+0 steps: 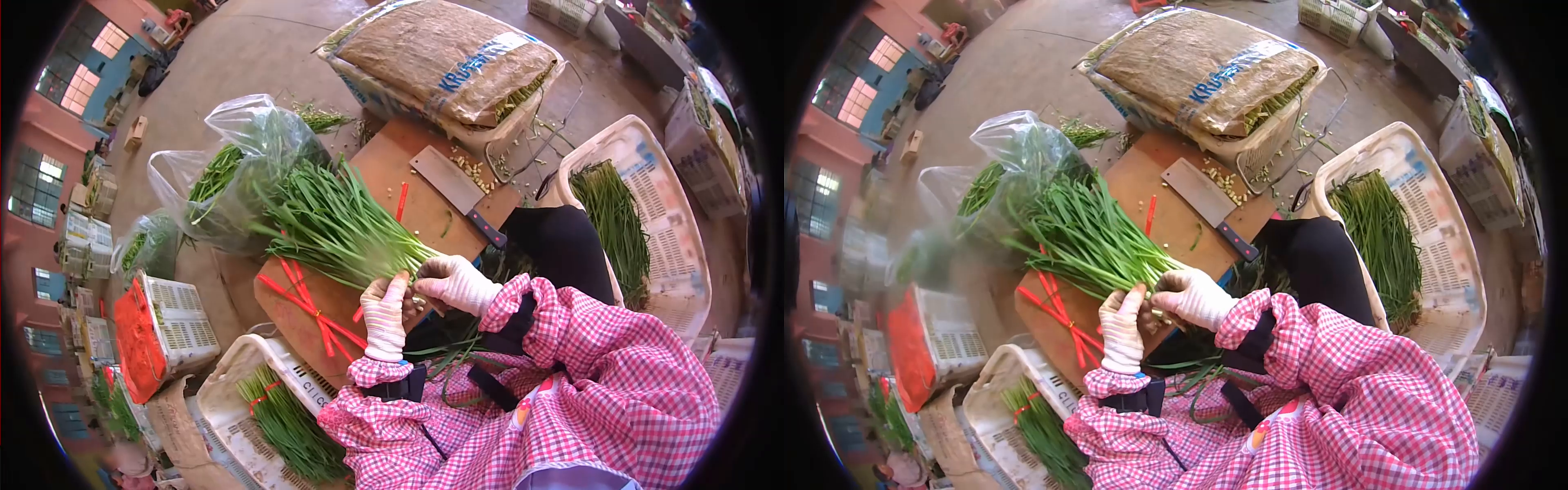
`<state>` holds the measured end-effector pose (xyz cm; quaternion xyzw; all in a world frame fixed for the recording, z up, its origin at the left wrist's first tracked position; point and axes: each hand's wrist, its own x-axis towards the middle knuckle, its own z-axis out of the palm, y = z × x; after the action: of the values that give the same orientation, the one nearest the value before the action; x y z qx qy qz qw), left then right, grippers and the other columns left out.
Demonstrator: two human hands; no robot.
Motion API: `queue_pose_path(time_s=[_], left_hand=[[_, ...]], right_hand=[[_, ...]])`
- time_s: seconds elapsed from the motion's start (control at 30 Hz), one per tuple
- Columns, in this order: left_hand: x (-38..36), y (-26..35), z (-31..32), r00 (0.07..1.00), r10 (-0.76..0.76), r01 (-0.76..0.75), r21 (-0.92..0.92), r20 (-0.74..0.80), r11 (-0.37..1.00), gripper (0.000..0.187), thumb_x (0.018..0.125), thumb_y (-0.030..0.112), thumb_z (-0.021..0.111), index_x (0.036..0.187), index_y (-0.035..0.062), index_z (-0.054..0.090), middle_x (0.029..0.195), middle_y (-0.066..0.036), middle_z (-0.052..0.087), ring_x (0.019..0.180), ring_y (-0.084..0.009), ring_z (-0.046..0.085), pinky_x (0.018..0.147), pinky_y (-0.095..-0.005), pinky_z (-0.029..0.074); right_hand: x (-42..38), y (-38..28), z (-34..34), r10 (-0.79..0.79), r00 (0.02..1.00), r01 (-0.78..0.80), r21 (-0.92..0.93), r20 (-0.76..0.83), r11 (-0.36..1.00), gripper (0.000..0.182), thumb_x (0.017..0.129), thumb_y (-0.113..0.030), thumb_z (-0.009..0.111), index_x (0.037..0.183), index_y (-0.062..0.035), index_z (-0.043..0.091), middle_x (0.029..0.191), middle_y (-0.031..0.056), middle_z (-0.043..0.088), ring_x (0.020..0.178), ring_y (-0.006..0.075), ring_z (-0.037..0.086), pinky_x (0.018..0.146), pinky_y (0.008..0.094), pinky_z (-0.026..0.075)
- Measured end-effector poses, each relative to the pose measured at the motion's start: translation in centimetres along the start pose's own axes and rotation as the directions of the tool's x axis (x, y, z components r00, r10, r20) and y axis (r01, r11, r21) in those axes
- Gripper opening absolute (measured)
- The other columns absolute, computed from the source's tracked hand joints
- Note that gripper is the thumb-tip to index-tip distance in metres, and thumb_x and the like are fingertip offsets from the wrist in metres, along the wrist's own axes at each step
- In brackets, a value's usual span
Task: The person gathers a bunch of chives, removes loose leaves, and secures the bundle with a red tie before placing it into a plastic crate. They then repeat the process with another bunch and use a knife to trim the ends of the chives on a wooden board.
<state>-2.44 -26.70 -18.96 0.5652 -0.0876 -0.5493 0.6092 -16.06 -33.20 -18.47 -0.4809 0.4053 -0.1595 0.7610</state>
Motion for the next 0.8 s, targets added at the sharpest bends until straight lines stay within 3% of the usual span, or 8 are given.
queue_pose_path(time_s=[0.27, 0.43, 0.5, 0.53, 0.6, 0.67, 0.7, 0.8], left_hand=[[-1.1, 1.4, -1.4, 0.999, 0.028, -0.027, 0.013, -0.032, 1.000, 0.018, 0.081, 0.014, 0.070, 0.070, 0.0055, 0.059, 0.058, -0.003, 0.057, 0.043, -0.0079, 0.050, 0.036, -0.0218, 0.040], [-1.0, 1.7, -4.4, 0.995, 0.063, -0.071, -0.118, -0.073, 0.990, 0.017, 0.081, 0.016, 0.070, 0.073, 0.0056, 0.060, 0.061, -0.005, 0.059, 0.045, -0.0122, 0.053, 0.037, -0.0250, 0.042], [-1.1, 1.8, -5.5, 0.993, 0.092, -0.101, -0.134, -0.076, 0.986, 0.015, 0.082, 0.016, 0.070, 0.076, 0.0051, 0.062, 0.063, -0.005, 0.060, 0.046, -0.0126, 0.054, 0.037, -0.0253, 0.043], [-1.3, 1.9, -5.9, 0.992, 0.112, -0.119, -0.167, -0.050, 0.979, 0.014, 0.084, 0.017, 0.068, 0.081, 0.0042, 0.063, 0.064, -0.006, 0.060, 0.047, -0.0132, 0.055, 0.039, -0.0255, 0.044], [-1.9, 2.1, -6.3, 0.990, 0.136, -0.138, -0.198, -0.022, 0.970, 0.015, 0.085, 0.018, 0.067, 0.086, 0.0033, 0.064, 0.065, -0.006, 0.061, 0.049, -0.0137, 0.056, 0.040, -0.0257, 0.045], [-2.7, 2.2, -6.2, 0.977, 0.207, -0.195, -0.167, 0.058, 0.967, 0.019, 0.090, 0.021, 0.062, 0.098, 0.0044, 0.064, 0.070, -0.004, 0.059, 0.057, -0.0133, 0.054, 0.045, -0.0248, 0.042], [-2.8, 2.1, -6.4, 0.964, 0.240, -0.218, -0.170, 0.117, 0.961, 0.022, 0.090, 0.023, 0.061, 0.102, 0.0045, 0.062, 0.073, -0.005, 0.060, 0.060, -0.0141, 0.055, 0.046, -0.0249, 0.043], [-3.7, 1.9, -6.1, 0.962, 0.233, -0.209, -0.171, 0.140, 0.963, 0.023, 0.090, 0.023, 0.062, 0.103, 0.0044, 0.061, 0.075, -0.006, 0.061, 0.060, -0.0150, 0.056, 0.046, -0.0250, 0.043]], right_hand=[[-2.6, -0.1, 1.7, -0.061, 0.995, 0.074, 0.177, -0.080, 0.981, 0.014, 0.086, -0.018, 0.061, 0.087, -0.0037, 0.059, 0.072, 0.0026, 0.062, 0.058, 0.0104, 0.059, 0.051, 0.0236, 0.047], [-6.7, -1.2, 0.8, -0.177, 0.983, 0.177, 0.008, 0.040, 0.984, 0.005, 0.087, -0.005, 0.058, 0.086, -0.0009, 0.061, 0.072, 0.0024, 0.062, 0.064, 0.0090, 0.057, 0.059, 0.0248, 0.047], [-9.1, -1.7, -0.9, -0.417, 0.832, 0.550, -0.450, 0.365, 0.704, 0.011, 0.082, -0.011, 0.066, 0.092, -0.0054, 0.063, 0.070, 0.0094, 0.062, 0.062, 0.0198, 0.061, 0.060, 0.0305, 0.050], [-10.1, -1.7, -1.4, -0.389, 0.741, 0.659, -0.485, 0.547, 0.574, 0.014, 0.083, -0.020, 0.064, 0.091, -0.0080, 0.063, 0.071, 0.0134, 0.061, 0.064, 0.0272, 0.062, 0.059, 0.0338, 0.050], [-11.0, -0.2, -3.0, 0.051, 0.643, 0.729, -0.630, 0.764, 0.268, 0.021, 0.084, -0.030, 0.062, 0.090, -0.0100, 0.062, 0.070, 0.0133, 0.061, 0.067, 0.0298, 0.063, 0.059, 0.0368, 0.050], [-11.5, -4.1, -1.6, 0.438, 0.764, 0.533, -0.846, 0.474, -0.013, 0.028, 0.082, -0.037, 0.062, 0.088, -0.0105, 0.062, 0.069, 0.0134, 0.061, 0.067, 0.0322, 0.063, 0.058, 0.0398, 0.050], [-10.5, -3.6, -1.9, 0.128, 0.804, 0.561, -0.813, 0.580, 0.158, 0.026, 0.079, -0.036, 0.065, 0.089, -0.0116, 0.062, 0.068, 0.0136, 0.061, 0.066, 0.0339, 0.062, 0.059, 0.0417, 0.050], [-8.2, -3.1, -0.7, -0.446, 0.847, 0.499, -0.725, 0.290, 0.475, 0.028, 0.079, -0.032, 0.067, 0.099, -0.0141, 0.064, 0.074, 0.0135, 0.064, 0.071, 0.0333, 0.064, 0.064, 0.0399, 0.051]])
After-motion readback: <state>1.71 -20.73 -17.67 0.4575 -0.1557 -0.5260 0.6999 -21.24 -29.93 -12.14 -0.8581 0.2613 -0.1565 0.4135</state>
